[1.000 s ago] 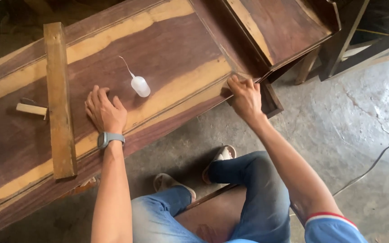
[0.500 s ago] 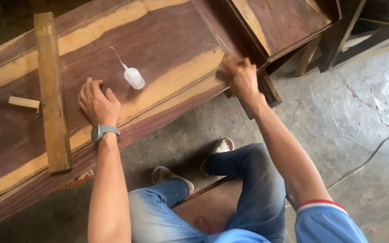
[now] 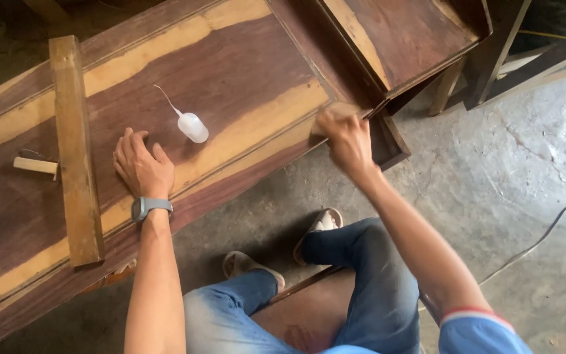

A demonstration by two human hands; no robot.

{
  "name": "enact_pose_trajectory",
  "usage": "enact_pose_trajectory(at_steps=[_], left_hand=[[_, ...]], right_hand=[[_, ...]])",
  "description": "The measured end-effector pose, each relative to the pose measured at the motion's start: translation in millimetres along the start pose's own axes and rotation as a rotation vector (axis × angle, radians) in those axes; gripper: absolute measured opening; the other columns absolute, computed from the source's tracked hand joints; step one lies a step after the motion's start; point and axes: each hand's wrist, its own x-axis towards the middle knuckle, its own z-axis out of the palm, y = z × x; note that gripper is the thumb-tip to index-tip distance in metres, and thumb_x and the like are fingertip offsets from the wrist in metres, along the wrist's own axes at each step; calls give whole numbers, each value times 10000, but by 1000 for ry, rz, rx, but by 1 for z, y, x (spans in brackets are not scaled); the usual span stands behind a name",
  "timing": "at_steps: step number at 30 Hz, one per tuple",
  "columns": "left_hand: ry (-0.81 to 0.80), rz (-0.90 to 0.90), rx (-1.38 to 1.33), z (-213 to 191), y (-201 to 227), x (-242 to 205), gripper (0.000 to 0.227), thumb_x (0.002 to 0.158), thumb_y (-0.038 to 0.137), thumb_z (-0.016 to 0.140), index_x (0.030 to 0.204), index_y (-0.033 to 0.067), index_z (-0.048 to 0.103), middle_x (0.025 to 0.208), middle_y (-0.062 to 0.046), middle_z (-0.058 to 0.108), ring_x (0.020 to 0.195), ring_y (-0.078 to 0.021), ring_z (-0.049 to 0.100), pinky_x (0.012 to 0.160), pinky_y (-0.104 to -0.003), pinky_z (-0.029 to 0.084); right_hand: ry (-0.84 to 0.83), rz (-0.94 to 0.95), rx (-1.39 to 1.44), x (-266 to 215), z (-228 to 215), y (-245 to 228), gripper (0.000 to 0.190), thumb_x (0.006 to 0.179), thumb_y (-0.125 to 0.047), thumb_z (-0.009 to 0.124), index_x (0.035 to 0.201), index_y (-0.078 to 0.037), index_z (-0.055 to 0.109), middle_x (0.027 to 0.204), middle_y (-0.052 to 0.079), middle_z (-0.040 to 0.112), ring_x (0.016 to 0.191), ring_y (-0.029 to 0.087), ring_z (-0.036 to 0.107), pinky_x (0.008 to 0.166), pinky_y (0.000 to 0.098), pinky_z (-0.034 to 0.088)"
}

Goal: The person applies glue from a white bottle onto the seams of a wooden furniture piece and then rubs the glue into the wood using a small rectangular block. The person repeats this process on different sections of the furniture.

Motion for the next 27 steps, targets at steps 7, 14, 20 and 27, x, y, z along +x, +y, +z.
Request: enact_pose_trajectory(at_steps=[7, 14, 20, 27], left_hand=[[28, 41, 12, 1, 0, -1, 342, 923, 133, 716, 1239, 147, 584, 1439, -144, 580, 1319, -382, 514, 1106, -549, 342], [41, 36, 22, 3, -2, -1, 322, 925, 146, 717, 1220, 154, 588, 1430, -135, 582, 1308, -385, 515, 1092, -546, 348], [36, 2, 11, 5, -2, 2, 315, 935, 154, 710, 1222, 150, 582, 1442, -125, 579, 1322, -388, 508, 1093, -574, 352], [31, 19, 12, 1, 0, -2, 347, 919, 150, 718, 1239, 151, 584, 1440, -144, 581, 1321, -399, 512, 1102, -574, 350]], right_hand=[[82, 16, -103, 20, -35, -3, 398, 855, -156, 668, 1213, -331, 663, 1224, -112, 698, 1044, 295, 596, 820, 479, 464], [78, 28, -65, 41, -54, -9, 482, 834, -86, 637, 1270, -288, 670, 1226, -55, 714, 1058, 316, 584, 839, 494, 426], [-45, 89, -65, 19, -43, -12, 669, 749, -205, 770, 1388, -300, 596, 1306, -34, 693, 1246, 307, 518, 1003, 515, 380], [82, 17, -67, 16, -99, -35, 404, 895, -106, 608, 1275, -244, 617, 1322, -44, 679, 1116, 271, 570, 873, 442, 429]])
